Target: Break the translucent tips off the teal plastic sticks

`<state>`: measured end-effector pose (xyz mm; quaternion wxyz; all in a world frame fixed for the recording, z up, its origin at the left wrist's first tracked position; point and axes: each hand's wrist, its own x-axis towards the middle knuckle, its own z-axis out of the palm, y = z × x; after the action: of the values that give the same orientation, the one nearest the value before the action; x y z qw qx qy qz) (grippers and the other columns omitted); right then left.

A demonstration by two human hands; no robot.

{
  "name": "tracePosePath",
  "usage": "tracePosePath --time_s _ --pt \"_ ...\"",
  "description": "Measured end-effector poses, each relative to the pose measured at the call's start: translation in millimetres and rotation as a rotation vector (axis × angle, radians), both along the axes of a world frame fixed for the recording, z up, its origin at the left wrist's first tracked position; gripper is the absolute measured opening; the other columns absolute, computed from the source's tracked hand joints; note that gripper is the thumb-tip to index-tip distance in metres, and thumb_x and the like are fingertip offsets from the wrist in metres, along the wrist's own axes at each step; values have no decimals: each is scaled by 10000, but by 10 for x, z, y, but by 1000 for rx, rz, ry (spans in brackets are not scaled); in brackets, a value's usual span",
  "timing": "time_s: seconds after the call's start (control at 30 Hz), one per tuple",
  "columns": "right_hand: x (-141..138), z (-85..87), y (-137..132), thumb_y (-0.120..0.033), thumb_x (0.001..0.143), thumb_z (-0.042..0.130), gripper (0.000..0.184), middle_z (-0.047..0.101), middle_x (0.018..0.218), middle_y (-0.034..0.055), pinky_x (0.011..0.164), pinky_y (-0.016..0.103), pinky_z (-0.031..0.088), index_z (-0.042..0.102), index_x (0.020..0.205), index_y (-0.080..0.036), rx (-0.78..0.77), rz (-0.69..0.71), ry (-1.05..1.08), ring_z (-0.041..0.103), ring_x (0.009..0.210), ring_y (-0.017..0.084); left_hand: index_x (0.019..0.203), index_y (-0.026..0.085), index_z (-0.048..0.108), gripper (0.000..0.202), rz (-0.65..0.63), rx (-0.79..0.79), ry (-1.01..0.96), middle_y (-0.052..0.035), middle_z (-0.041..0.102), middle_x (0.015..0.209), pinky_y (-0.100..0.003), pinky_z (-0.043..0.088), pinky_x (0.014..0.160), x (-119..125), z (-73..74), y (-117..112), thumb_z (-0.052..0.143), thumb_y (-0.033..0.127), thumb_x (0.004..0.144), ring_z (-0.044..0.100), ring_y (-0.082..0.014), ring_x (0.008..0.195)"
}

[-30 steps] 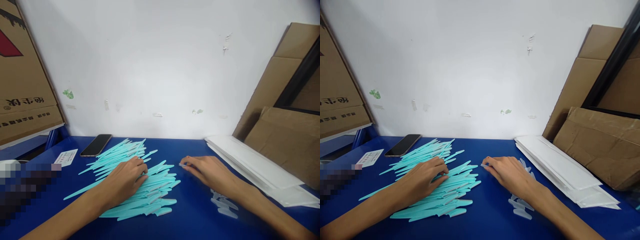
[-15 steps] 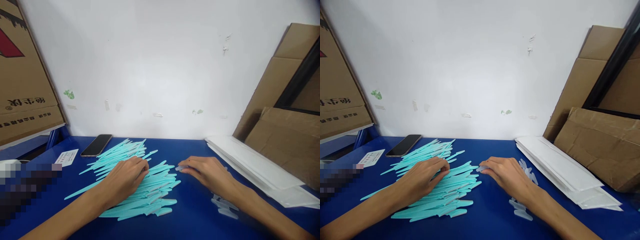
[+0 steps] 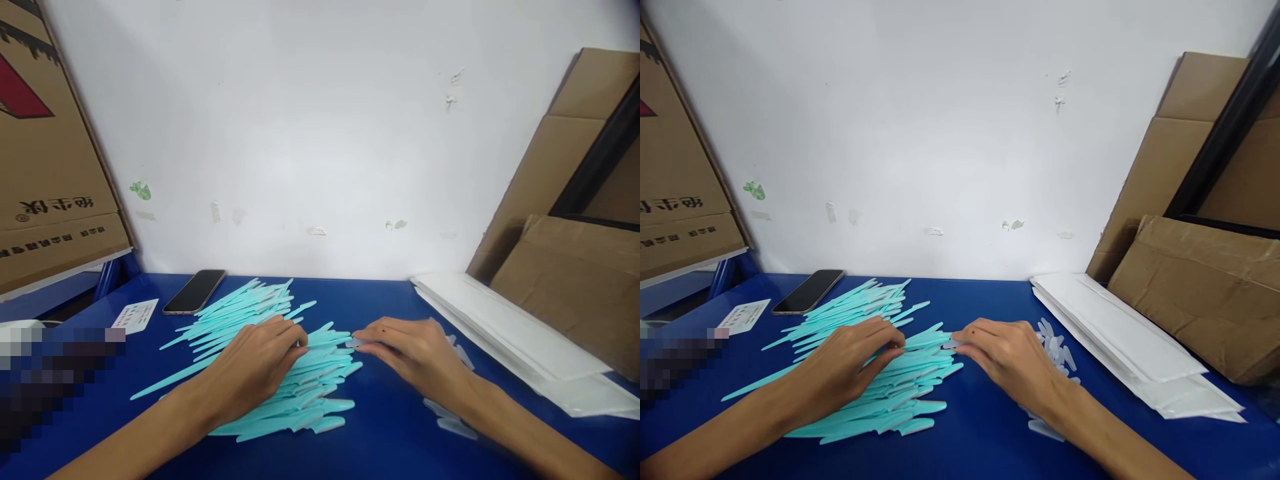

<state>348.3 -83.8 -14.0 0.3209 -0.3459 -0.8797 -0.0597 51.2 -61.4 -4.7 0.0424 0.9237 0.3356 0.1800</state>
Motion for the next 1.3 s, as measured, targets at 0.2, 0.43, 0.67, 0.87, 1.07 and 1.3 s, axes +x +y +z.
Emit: tracePosePath --time_s 0.2,0.43,0.67,0.87,1.07,1.3 --pt "-49 -11 -17 -248 1021 606 137 785 938 15 672 215 552 728 1061 -202 69 61 30 744 780 128 1053 226 590 111 -84 5 -44 -6 660 953 -293 365 631 49 21 -60 483 198 1057 581 -184 798" --pt "-111 -32 -106 -183 1010 623 111 788 970 15 610 230 510 691 1098 -195 116 135 34 747 764 128 1020 206 569 146 -184 86 -145 4 618 867 -315 405 745 58 -2 -103 440 153 1062 541 -166 762" --pt "-163 -75 -137 -116 964 673 156 799 938 29 645 217 550 690 1115 -155 206 200 99 761 803 138 1086 211 547 138 -213 83 -173 -2 594 884 -273 321 566 64 -26 -130 423 151 1070 495 -142 672" --pt "-190 -43 -209 -71 929 698 210 792 926 54 582 216 547 709 1131 -130 215 194 124 748 715 130 1062 199 551 146 -239 101 -231 0 553 845 -280 298 540 97 -22 -183 420 133 1064 449 -142 647" --pt "-200 38 -245 -88 934 703 196 781 855 56 535 201 526 708 1126 -127 259 214 82 725 638 113 1064 199 552 137 -261 77 -268 -5 562 857 -278 314 559 104 -14 -198 429 138 1065 460 -142 667" --pt "-155 -52 -154 -139 977 660 150 794 944 28 640 210 548 685 1120 -178 191 206 63 755 780 131 1091 186 557 159 -257 246 -170 -3 582 833 -282 309 527 99 -29 -161 401 158 1080 483 -145 631"
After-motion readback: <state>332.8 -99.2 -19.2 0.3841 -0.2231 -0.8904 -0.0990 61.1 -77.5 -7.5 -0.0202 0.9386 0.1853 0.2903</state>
